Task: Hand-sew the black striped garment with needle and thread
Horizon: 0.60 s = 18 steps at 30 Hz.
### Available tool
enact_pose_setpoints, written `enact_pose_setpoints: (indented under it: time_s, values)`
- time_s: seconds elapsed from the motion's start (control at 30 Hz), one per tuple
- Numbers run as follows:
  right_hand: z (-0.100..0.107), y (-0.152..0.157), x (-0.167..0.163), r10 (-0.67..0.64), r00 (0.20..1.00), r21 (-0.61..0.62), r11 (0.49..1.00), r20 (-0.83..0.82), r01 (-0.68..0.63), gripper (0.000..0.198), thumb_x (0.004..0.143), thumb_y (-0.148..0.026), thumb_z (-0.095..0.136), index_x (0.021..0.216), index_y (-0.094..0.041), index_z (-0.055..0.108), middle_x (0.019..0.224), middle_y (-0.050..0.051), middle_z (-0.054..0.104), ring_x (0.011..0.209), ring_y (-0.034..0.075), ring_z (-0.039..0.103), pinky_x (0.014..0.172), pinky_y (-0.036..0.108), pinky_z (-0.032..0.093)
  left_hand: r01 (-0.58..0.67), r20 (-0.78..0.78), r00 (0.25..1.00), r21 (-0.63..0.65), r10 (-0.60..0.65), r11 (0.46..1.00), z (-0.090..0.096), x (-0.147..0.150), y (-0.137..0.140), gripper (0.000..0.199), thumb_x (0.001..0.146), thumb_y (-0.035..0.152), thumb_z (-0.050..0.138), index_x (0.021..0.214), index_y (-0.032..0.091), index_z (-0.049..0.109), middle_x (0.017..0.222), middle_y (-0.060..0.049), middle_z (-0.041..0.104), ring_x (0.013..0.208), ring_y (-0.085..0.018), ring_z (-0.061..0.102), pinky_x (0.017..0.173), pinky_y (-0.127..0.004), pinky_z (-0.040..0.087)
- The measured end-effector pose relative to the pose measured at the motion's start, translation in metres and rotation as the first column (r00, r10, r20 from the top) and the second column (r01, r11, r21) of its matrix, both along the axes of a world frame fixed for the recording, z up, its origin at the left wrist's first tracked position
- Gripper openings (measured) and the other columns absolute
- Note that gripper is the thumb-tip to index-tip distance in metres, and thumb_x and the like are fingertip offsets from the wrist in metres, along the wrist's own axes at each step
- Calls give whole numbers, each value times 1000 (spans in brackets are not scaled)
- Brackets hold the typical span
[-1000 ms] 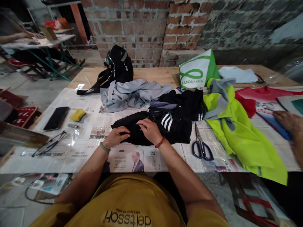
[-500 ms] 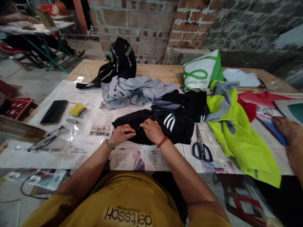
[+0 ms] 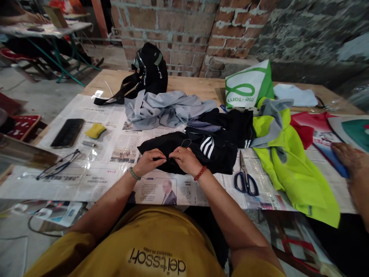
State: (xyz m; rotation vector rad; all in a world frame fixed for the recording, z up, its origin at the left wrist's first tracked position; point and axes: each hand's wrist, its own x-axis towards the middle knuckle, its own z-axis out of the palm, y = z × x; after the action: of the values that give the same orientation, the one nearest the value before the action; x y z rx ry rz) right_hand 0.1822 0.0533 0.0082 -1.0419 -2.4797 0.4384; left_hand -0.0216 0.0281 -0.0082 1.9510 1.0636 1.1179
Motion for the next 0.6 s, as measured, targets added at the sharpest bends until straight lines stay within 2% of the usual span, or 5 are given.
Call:
enact_pose_setpoints:
  time_s: [0.23,0.3,0.47,0.53,0.6]
  values:
    - [10,1,-4,-90,961,-308,951,-262,6,21,82,-14,50,86,-22,69,84,3,66,79,13,61,75,28,45,22,-9,1000,23,-22,1000,0,-2,0,8,77,15,63,77,17,71,75,-3,65,73,-11,61,70,-22,49]
    - [15,1,-5,-200,916,-464,886,-347,18,16,78,-18,57,89,-21,68,81,1,67,77,13,61,75,28,46,37,-14,999,36,-36,999,0,-2,-1,8,77,16,63,78,16,71,76,-3,66,73,-11,61,70,-22,49]
    - [26,2,-11,-460,781,-793,604,-423,-75,32,64,-21,69,95,-18,60,69,-1,67,65,11,60,69,26,45,76,-19,997,109,-75,991,3,0,-3,9,79,19,62,80,17,70,78,-4,66,73,-11,62,68,-22,51]
    - [29,1,-15,-497,759,-834,541,-420,-107,24,62,-23,69,84,-16,60,66,0,66,63,11,59,67,25,44,86,-24,996,150,-83,985,5,1,-4,9,80,20,61,81,16,70,78,-5,66,73,-11,62,68,-22,51]
    - [32,0,-19,-498,761,-843,526,-415,-115,18,65,-27,67,75,-15,58,65,1,65,61,10,57,64,24,43,84,-36,996,180,-79,980,5,2,-5,10,81,20,60,82,16,69,78,-5,65,73,-11,62,68,-23,51]
